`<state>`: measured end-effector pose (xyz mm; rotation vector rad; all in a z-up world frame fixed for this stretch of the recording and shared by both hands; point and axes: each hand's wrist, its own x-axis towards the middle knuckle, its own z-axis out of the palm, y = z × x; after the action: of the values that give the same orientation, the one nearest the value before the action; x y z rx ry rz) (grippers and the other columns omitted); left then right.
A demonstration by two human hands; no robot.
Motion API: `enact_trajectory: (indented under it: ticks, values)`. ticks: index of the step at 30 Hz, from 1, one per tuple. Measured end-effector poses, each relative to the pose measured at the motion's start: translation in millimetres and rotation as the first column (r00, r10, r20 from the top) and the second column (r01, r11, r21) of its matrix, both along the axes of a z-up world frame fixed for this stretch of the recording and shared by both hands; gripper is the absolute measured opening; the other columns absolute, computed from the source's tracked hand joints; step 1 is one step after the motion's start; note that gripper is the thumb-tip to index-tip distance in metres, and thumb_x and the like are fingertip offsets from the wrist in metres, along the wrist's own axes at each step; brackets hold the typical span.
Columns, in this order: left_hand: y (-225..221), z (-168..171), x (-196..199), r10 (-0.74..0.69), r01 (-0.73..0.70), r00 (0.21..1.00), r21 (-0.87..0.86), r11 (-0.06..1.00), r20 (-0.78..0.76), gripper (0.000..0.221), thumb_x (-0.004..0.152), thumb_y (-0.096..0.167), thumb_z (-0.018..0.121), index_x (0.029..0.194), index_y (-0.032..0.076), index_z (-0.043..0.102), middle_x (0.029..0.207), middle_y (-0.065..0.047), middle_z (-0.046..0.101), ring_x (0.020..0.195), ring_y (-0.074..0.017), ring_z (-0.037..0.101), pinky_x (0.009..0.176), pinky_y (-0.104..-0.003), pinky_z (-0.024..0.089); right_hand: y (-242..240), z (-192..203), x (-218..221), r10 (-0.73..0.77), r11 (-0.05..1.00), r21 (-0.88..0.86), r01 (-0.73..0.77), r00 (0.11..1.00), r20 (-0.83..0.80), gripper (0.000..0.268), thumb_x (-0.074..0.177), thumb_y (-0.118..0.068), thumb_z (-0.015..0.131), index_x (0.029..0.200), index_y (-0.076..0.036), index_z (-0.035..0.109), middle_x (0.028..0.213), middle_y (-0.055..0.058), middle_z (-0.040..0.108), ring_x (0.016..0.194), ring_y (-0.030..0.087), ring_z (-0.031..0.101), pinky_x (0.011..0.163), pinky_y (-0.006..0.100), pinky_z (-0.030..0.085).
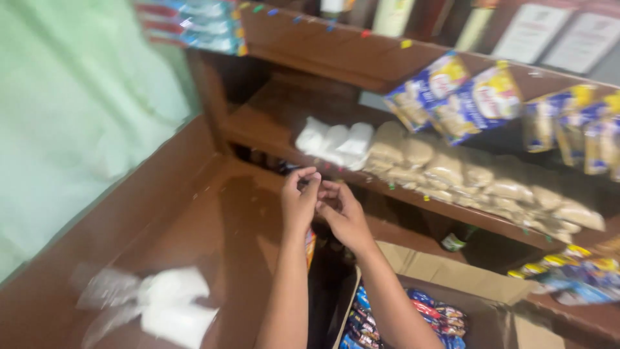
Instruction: The person takes canned goods and packaged items from a cardboard box and places them onto wooden shelves. They arrange cans in rows and place white plastic-wrapped packages on a lower shelf.
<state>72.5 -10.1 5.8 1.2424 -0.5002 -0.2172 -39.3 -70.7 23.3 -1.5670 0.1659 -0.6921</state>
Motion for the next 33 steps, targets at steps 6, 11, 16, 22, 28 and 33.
enact_trajectory:
  ticks: [6, 11, 16, 22, 28, 33]
  values:
    - [124, 9, -20, 0.235, -0.236, 0.972, -0.041, 0.971, -0.029, 0.019, 0.092, 0.013, 0.07, 0.108, 0.002, 0.067, 0.095, -0.006, 0.071, 0.085, -0.0141, 0.069, 0.074, -0.029, 0.056, 76, -21, 34, 0.218, 0.976, 0.017, -0.218, 0.968, -0.124, 0.03, 0.098, -0.002, 0.058, 0.128, 0.002, 0.059, 0.118, 0.009, 0.07, 0.107, 0.016, 0.067, 0.096, 0.031, 0.054]
    - [232, 25, -35, 0.442, -0.515, 0.847, 0.25, 0.82, 0.295, 0.019, 0.092, 0.015, 0.071, 0.107, 0.004, 0.068, 0.101, -0.011, 0.071, 0.091, -0.0216, 0.07, 0.077, -0.034, 0.057, 157, -16, 50, 0.468, 0.855, -0.134, -0.501, 0.856, -0.218, 0.034, 0.095, -0.006, 0.059, 0.127, 0.003, 0.061, 0.125, 0.013, 0.072, 0.115, 0.019, 0.068, 0.1, 0.033, 0.052]
    - [322, 50, -50, 0.504, -0.439, 0.841, 0.791, 0.427, 0.195, 0.028, 0.09, 0.034, 0.068, 0.111, 0.016, 0.071, 0.108, -0.01, 0.069, 0.097, -0.0302, 0.068, 0.083, -0.047, 0.054, 217, -56, 60, 0.461, 0.73, -0.391, -0.561, 0.826, -0.325, 0.041, 0.084, -0.019, 0.072, 0.119, 0.001, 0.064, 0.116, 0.017, 0.073, 0.105, 0.022, 0.071, 0.091, 0.037, 0.055]
    - [382, -46, -27, 0.489, -0.708, 0.687, 0.645, 0.287, 0.537, 0.032, 0.086, 0.032, 0.071, 0.107, 0.007, 0.07, 0.11, -0.022, 0.067, 0.106, -0.0463, 0.057, 0.087, -0.056, 0.043, 254, -41, 52, 0.325, 0.746, -0.41, -0.524, 0.825, -0.462, 0.078, 0.073, -0.039, 0.089, 0.123, 0.002, 0.047, 0.111, 0.018, 0.061, 0.092, 0.025, 0.067, 0.081, 0.038, 0.058]
    - [369, -22, -40, 0.426, -0.509, 0.849, 0.697, 0.506, 0.312, 0.032, 0.101, 0.033, 0.054, 0.113, 0.005, 0.064, 0.102, -0.026, 0.071, 0.101, -0.0465, 0.066, 0.086, -0.054, 0.05, 254, -58, 37, 0.315, 0.723, -0.55, -0.418, 0.908, -0.275, 0.101, 0.054, -0.037, 0.099, 0.126, 0.005, 0.041, 0.12, 0.026, 0.054, 0.108, 0.036, 0.06, 0.088, 0.042, 0.054]
    - [346, 59, -67, 0.269, -0.29, 0.941, 0.895, 0.338, 0.204, 0.032, 0.096, 0.037, 0.061, 0.105, 0.008, 0.07, 0.089, -0.023, 0.072, 0.087, -0.0418, 0.069, 0.076, -0.053, 0.052, 230, -39, 21, 0.443, 0.709, -0.314, -0.632, 0.745, -0.499, 0.1, 0.059, -0.022, 0.092, 0.14, -0.003, 0.038, 0.126, 0.017, 0.058, 0.116, 0.026, 0.059, 0.097, 0.037, 0.05]
